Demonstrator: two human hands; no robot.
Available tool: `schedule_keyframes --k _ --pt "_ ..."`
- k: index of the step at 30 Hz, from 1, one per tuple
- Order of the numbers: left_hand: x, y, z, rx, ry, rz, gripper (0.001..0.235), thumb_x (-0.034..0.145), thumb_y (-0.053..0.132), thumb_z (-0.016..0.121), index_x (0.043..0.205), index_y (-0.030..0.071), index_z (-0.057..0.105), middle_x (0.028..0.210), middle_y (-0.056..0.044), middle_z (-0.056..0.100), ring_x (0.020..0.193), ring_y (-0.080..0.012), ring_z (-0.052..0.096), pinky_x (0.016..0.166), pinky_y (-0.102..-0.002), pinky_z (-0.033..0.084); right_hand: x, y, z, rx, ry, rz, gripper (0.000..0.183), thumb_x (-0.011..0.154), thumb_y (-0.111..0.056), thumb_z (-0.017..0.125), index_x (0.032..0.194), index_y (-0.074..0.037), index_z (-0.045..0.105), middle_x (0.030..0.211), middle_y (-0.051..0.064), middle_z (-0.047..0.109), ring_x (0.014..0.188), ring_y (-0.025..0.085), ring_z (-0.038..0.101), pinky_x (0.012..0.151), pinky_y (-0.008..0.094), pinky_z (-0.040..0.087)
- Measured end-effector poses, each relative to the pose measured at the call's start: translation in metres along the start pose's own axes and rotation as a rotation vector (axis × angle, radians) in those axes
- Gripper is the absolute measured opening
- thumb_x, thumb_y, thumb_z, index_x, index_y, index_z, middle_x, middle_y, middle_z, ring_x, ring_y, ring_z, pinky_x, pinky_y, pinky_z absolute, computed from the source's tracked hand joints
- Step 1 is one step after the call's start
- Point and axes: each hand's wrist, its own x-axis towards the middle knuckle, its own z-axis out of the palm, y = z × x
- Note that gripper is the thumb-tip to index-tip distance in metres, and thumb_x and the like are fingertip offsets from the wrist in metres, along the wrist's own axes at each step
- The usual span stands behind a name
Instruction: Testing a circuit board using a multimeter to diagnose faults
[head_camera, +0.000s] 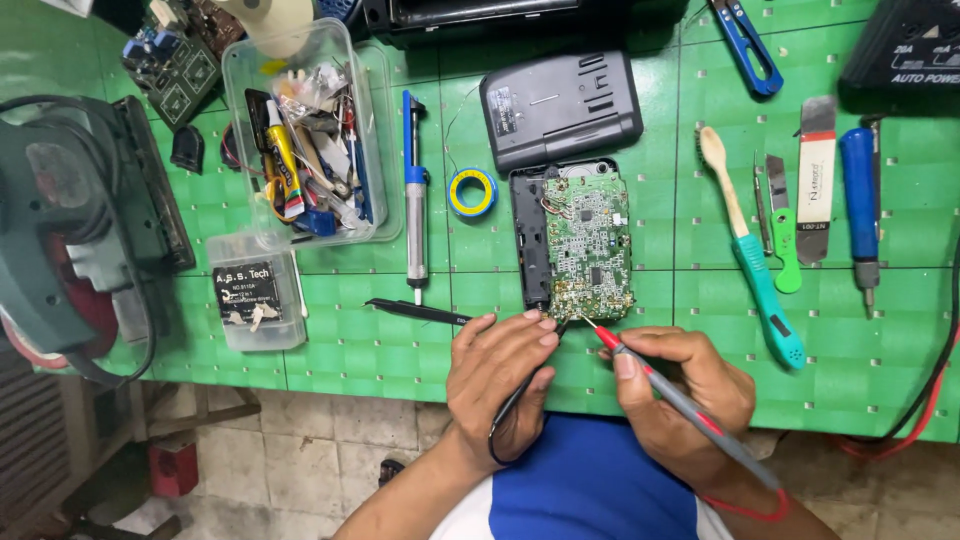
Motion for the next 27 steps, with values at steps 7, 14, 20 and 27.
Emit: schedule_keyframes --k 7,14,20,27 --pt "0.0016 0.0006 0.0007 0.07 -0.011 0.005 0.023 0.106 0.022 0.053 0.111 0.007 0.071 0.115 -0.009 0.077 0.11 -0.0253 0.075 0.107 -0.04 0.041 0.0026 -0.0013 0.0 -0.047 -0.006 -0.018 0.015 0.094 -0.013 0.068 0.1 0.0 0.064 0.098 0.012 0.077 0.089 0.022 0.078 0.077 0.029 0.06" --pt "0.0009 -0.0001 0.0024 0.062 0.002 -0.001 0.022 0.105 0.021 0.054 0.11 0.008 0.072 0.114 -0.008 0.077 0.109 -0.0255 0.076 0.108 -0.04 0.039 0.0042 -0.002 0.0006 -0.049 -0.01 -0.019 0.014 0.095 -0.013 0.068 0.1 0.0 0.064 0.099 0.012 0.077 0.087 0.021 0.078 0.076 0.028 0.06" --pt "0.003 0.0016 0.0027 0.053 0.022 -0.008 0.023 0.105 0.022 0.054 0.108 0.009 0.072 0.111 -0.007 0.078 0.107 -0.0247 0.076 0.108 -0.04 0.037 0.0076 -0.0075 0.001 -0.05 -0.01 -0.018 0.014 0.095 -0.013 0.068 0.099 -0.001 0.065 0.098 0.011 0.078 0.084 0.019 0.079 0.073 0.027 0.06" --pt "0.0048 0.0039 -0.0003 0.066 -0.002 -0.006 0.023 0.105 0.021 0.054 0.108 0.009 0.073 0.113 -0.007 0.078 0.109 -0.0243 0.075 0.109 -0.04 0.036 0.0019 -0.0006 0.0013 -0.04 -0.007 0.004 0.017 0.092 -0.014 0.07 0.102 0.0 0.07 0.099 0.014 0.077 0.086 0.019 0.077 0.078 0.027 0.059"
